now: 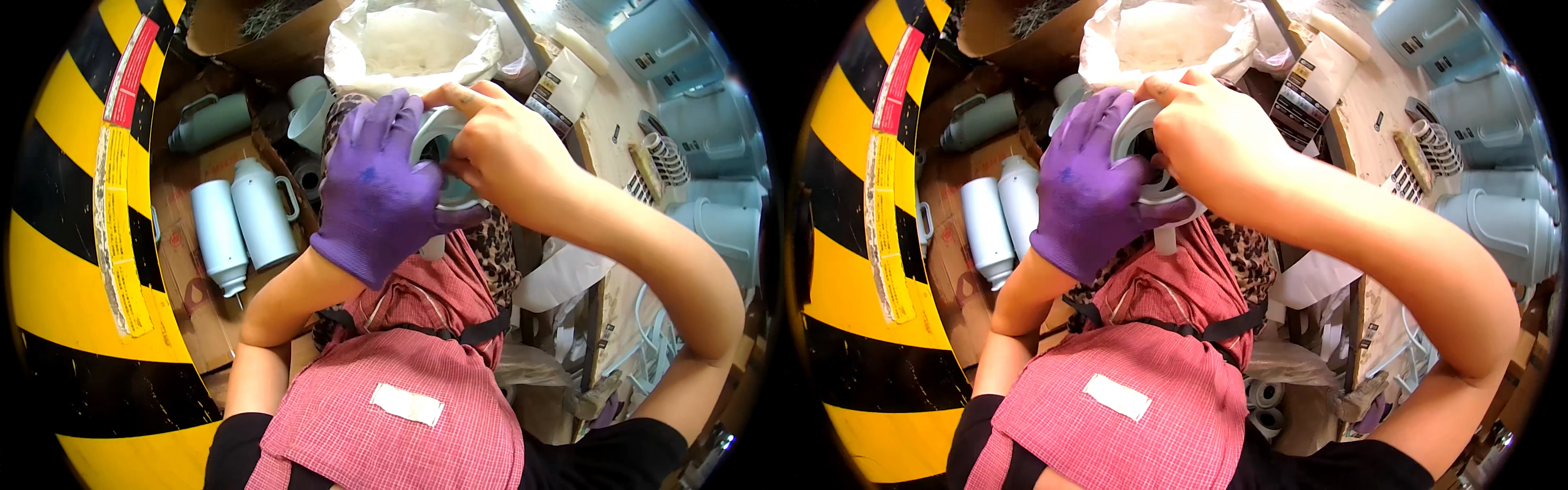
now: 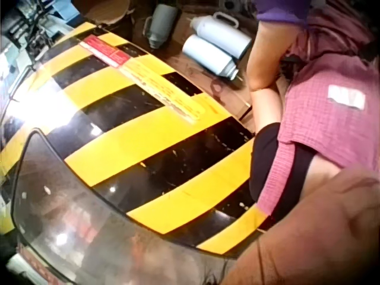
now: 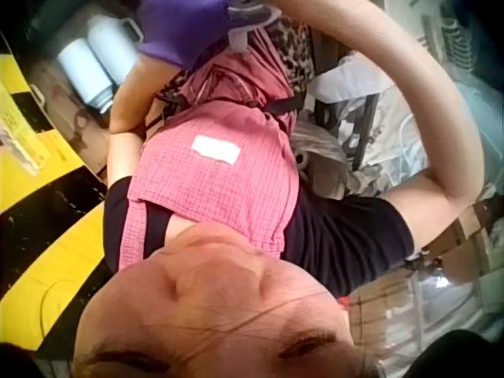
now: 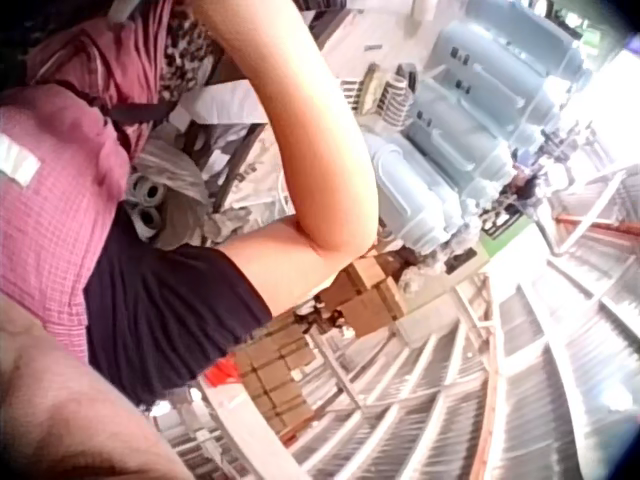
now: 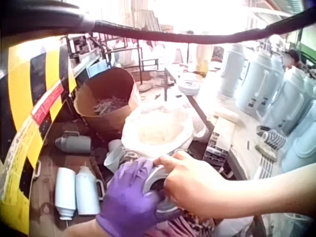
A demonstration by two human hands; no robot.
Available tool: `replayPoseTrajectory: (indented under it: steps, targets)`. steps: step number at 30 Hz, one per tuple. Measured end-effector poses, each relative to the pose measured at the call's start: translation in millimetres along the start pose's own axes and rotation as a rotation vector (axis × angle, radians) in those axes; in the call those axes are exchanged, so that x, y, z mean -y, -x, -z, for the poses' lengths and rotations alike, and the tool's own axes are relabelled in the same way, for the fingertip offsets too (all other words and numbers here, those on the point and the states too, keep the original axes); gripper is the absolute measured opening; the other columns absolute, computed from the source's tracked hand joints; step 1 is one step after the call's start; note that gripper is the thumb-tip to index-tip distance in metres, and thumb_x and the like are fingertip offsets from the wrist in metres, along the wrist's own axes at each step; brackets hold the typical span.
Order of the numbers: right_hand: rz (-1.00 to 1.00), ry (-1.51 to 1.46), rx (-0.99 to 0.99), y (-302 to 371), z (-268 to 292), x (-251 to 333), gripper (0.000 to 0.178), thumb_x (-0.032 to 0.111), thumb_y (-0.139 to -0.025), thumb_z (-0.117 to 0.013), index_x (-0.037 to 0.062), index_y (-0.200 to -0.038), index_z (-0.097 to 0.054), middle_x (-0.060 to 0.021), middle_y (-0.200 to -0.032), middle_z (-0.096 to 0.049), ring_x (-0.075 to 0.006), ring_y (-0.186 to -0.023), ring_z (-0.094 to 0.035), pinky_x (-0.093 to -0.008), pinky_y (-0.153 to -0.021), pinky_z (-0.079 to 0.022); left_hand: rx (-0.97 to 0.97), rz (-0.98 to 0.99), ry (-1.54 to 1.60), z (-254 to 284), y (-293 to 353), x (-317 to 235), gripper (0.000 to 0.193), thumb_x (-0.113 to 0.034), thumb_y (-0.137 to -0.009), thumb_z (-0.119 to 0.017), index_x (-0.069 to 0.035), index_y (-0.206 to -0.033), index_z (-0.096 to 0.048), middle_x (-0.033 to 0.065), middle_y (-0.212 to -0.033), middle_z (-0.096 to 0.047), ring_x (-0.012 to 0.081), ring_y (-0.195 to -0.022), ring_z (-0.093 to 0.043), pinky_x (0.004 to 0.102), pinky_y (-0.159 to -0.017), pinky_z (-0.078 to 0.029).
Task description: The person assembles thermoses by attaching bases and handles, inserting silicone seals into the openings, and peeling and applying labels to the outer casings before setting them on the table.
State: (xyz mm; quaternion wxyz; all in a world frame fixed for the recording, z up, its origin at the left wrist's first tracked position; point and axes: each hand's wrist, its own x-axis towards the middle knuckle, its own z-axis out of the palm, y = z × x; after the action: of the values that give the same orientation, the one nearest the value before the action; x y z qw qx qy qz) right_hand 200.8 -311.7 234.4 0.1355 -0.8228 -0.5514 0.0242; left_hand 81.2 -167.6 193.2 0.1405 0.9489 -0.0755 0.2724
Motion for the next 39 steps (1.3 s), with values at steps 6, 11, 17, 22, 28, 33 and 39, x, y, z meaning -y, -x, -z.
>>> replayPoseTrajectory:
  steps: [6,11,17,22,28,33,39]
  targets:
    - [0.277,-0.193,0.102,12.2,23.6,-7.4,0.021,0.018,-0.092,-0.065,0.0011,-0.094,-0.077,-0.021,-0.139,-0.056,-0.0387,-0.123,-0.055,-0.0451,-0.106,-0.048,-0.068,-0.018,0.351,0.0,9.3,9.0,0.038,-0.023,-0.059,-0.095,-0.004,-0.073,-0.065,0.0265,-0.144,-0.053,0.0485,-0.136,-0.048,0.0542,-0.111,-0.041]
    - [0.173,-0.184,0.179,22.6,25.0,-2.3,0.022,0.017,-0.091,-0.064,-0.002,-0.092,-0.075,-0.0273,-0.146,-0.049,-0.0412,-0.126,-0.054,-0.0453,-0.108,-0.046,-0.076,-0.049,0.444,-8.2,10.6,9.6,0.036,-0.022,-0.063,-0.093,-0.003,-0.077,-0.066,0.0267,-0.144,-0.053,0.0482,-0.136,-0.048,0.0529,-0.109,-0.042]
    - [0.016,-0.408,0.253,13.4,36.0,-4.6,0.012,0.004,-0.08,-0.068,-0.0022,-0.088,-0.075,-0.0285,-0.141,-0.053,-0.0413,-0.113,-0.063,-0.0432,-0.103,-0.049,-0.122,-0.035,0.439,-20.4,12.9,1.6,0.041,-0.027,-0.062,-0.094,-0.004,-0.077,-0.063,0.0304,-0.144,-0.051,0.0514,-0.134,-0.048,0.0561,-0.108,-0.041]
    - [0.022,-0.582,0.311,16.1,36.7,-12.8,0.01,-0.004,-0.081,-0.073,-0.0015,-0.09,-0.07,-0.0225,-0.147,-0.049,-0.036,-0.112,-0.066,-0.0367,-0.08,-0.061,-0.16,-0.066,0.502,-23.9,13.9,1.5,0.043,-0.027,-0.06,-0.095,-0.007,-0.078,-0.061,0.0303,-0.143,-0.052,0.052,-0.133,-0.049,0.0581,-0.108,-0.04]
    - [0.002,-0.582,0.355,17.9,38.6,-12.8,0.013,-0.003,-0.081,-0.075,0.0,-0.093,-0.071,-0.0207,-0.147,-0.05,-0.0334,-0.114,-0.066,-0.0356,-0.079,-0.062,-0.141,-0.104,0.527,-22.1,9.8,2.9,0.044,-0.029,-0.061,-0.094,-0.006,-0.077,-0.06,0.0305,-0.141,-0.054,0.0508,-0.132,-0.05,0.0565,-0.11,-0.039]
    - [0.233,-0.097,0.088,37.8,33.8,-5.3,0.04,0.037,-0.08,-0.081,0.0056,-0.103,-0.071,-0.0255,-0.152,-0.043,-0.0444,-0.128,-0.055,-0.0468,-0.102,-0.05,-0.202,-0.075,0.474,-31.3,3.9,13.2,0.043,-0.031,-0.06,-0.092,-0.008,-0.072,-0.057,0.0234,-0.138,-0.057,0.0461,-0.127,-0.053,0.057,-0.105,-0.042]
    - [0.094,-0.876,-0.242,40.3,14.7,-28.4,0.044,0.027,-0.095,-0.07,0.0048,-0.133,-0.064,-0.0201,-0.141,-0.057,-0.0297,-0.128,-0.056,-0.0414,-0.105,-0.044,-0.234,0.314,1.075,56.0,-9.6,48.1,0.036,-0.019,-0.074,-0.087,-0.007,-0.09,-0.057,0.0204,-0.13,-0.063,0.0339,-0.113,-0.066,0.0462,-0.094,-0.056]
